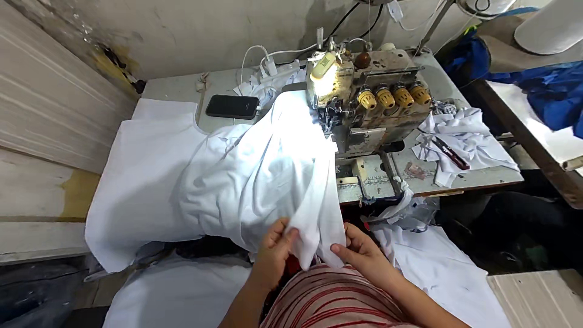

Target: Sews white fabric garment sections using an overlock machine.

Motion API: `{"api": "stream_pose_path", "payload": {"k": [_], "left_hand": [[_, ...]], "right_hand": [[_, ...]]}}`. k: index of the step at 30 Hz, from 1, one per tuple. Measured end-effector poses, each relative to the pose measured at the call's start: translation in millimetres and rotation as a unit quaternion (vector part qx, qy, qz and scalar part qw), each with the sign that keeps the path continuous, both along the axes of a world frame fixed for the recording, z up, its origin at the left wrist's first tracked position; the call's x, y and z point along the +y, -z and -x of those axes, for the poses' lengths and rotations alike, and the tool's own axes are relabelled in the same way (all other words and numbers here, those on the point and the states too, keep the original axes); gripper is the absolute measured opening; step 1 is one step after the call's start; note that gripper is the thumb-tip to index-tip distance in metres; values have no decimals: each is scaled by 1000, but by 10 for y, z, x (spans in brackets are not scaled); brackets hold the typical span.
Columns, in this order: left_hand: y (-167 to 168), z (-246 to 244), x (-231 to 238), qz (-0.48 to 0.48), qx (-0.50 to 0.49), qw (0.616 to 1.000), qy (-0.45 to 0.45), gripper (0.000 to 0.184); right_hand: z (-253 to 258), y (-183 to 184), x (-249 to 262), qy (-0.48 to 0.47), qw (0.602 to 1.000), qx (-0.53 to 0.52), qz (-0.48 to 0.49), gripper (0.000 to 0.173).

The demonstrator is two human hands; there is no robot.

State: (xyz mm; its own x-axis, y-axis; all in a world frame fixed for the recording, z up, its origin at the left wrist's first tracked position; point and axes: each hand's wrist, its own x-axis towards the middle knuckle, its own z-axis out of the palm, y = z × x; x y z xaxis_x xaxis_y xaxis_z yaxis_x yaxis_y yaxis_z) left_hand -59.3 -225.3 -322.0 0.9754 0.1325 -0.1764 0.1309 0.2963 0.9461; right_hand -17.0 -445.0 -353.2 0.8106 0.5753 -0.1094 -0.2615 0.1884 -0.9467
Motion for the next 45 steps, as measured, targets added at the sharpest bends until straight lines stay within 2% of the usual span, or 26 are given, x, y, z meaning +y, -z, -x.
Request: {"api": "stream_pose_path", "payload": {"k": [2, 4, 6, 8, 11, 13, 15, 19, 22, 24, 27, 29, 31, 32, 33, 34, 37, 39, 41, 45], "left_hand": [[-177, -90, 66, -91, -51, 985, -134, 21], [-401, -254, 202, -165, -178, 947, -209, 20], [-577, -377, 217, -240, -306, 903, -182, 10], [-636, -373, 83, -293, -368, 879, -73, 12], [-547, -225, -84, -321, -310, 879, 167, 18], [-419, -135, -69, -339, -273, 866, 246, 20], [-320, -41, -20, -353, -278, 862, 235, 23], [-347, 20, -47, -363, -348, 861, 79, 15], [-387, -1, -112, -371, -394, 841, 14, 16], [-389, 8, -150, -383, -406, 830, 5, 16], [-304, 47, -134, -413, -381, 825, 64, 16], [-185, 83, -110, -495, -385, 773, 97, 12], [-104, 107, -131, -571, -393, 716, 80, 12], [-90, 99, -144, -592, -389, 702, 67, 15], [-87, 78, -152, -599, -380, 702, 60, 18], [-96, 49, -151, -588, -366, 719, 64, 20], [-168, -25, -97, -446, -293, 833, 144, 28], [-187, -58, -59, -329, -241, 888, 212, 32], [-138, -69, -82, -280, -210, 910, 222, 34], [-35, -138, -88, -218, -195, 944, 156, 16]], "right_hand": [[42, -31, -32, -12, 1000, 0, 1, 20], [9, -137, -32, -31, 999, -15, -25, 24], [-29, -243, -15, -54, 996, -29, -58, 29], [-32, -312, -9, -66, 994, -38, -80, 33], [11, -320, -44, -54, 996, -31, -69, 28], [62, -294, -92, -39, 999, -21, -30, 24], [90, -262, -131, -50, 999, -9, -8, 24], [74, -262, -129, -75, 997, -16, -3, 18], [37, -310, -115, -85, 996, -38, -10, 10], [22, -326, -118, -89, 995, -40, -18, 11], [32, -323, -138, -91, 995, -36, -16, 13], [33, -309, -149, -88, 996, -26, -21, 17], [35, -306, -152, -87, 996, -22, -19, 18], [36, -310, -149, -88, 996, -20, -17, 18], [35, -315, -147, -88, 996, -21, -14, 19], [30, -318, -146, -88, 996, -24, -13, 19], [18, -331, -171, -89, 996, -30, -8, 18], [13, -330, -192, -87, 996, -34, -5, 17], [9, -311, -200, -82, 996, -38, -9, 17], [18, -294, -198, -85, 995, -47, -11, 20]]}}
